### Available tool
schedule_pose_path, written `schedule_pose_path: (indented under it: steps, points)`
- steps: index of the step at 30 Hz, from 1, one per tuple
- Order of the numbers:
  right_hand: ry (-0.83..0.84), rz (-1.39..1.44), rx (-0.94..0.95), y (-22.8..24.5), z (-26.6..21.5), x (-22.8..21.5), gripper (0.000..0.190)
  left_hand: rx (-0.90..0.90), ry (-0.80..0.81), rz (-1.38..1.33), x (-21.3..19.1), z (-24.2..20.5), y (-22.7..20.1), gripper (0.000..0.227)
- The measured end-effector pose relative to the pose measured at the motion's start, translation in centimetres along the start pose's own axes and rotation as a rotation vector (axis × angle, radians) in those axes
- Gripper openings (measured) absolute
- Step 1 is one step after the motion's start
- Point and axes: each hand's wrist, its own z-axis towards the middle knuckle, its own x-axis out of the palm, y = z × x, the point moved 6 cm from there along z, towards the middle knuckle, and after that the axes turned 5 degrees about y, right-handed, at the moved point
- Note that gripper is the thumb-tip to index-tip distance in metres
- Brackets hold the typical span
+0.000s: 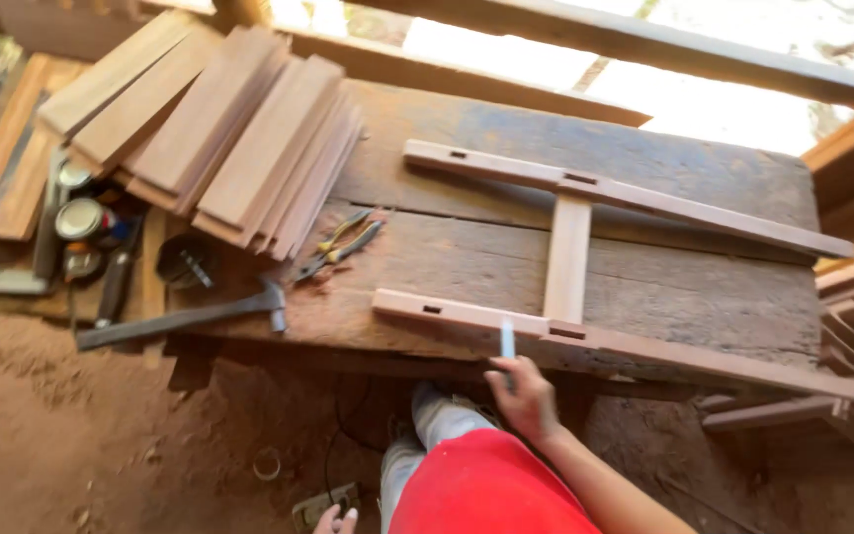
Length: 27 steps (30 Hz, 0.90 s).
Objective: The person assembles wooden planks into a frame on a workbench, marks the wood with a pencil and square, and organizes the pieces. The person also moves around the workshop, handling a stone and picking up additional planks.
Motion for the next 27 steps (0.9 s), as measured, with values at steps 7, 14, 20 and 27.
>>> schedule_pose_path:
  steps: [7, 14, 20, 27]
  points:
    - [-0.549, -0.169, 0.387, -16.1, -8.0, -13.5, 0.015, 0.108, 0.279, 0.578, 2.3, -6.1, -28.4, 0.058]
    - [-0.28, 0.282, 0.451, -17.1, -5.3, -14.9, 0.025, 1.164, 0.318, 0.626, 19.3, -14.1, -46.6, 0.049]
    - [-0.011, 0.254, 0.169, -16.7, -0.3, -15.0, 0.015, 1.292, 0.395, 1.022, 33.4, -14.0, -51.7, 0.097]
    - [0.227, 0.044, 0.041, -21.3, 1.2, -11.9, 0.022, 1.195, 0.652, 1.318, 41.4, -8.4, -50.2, 0.11]
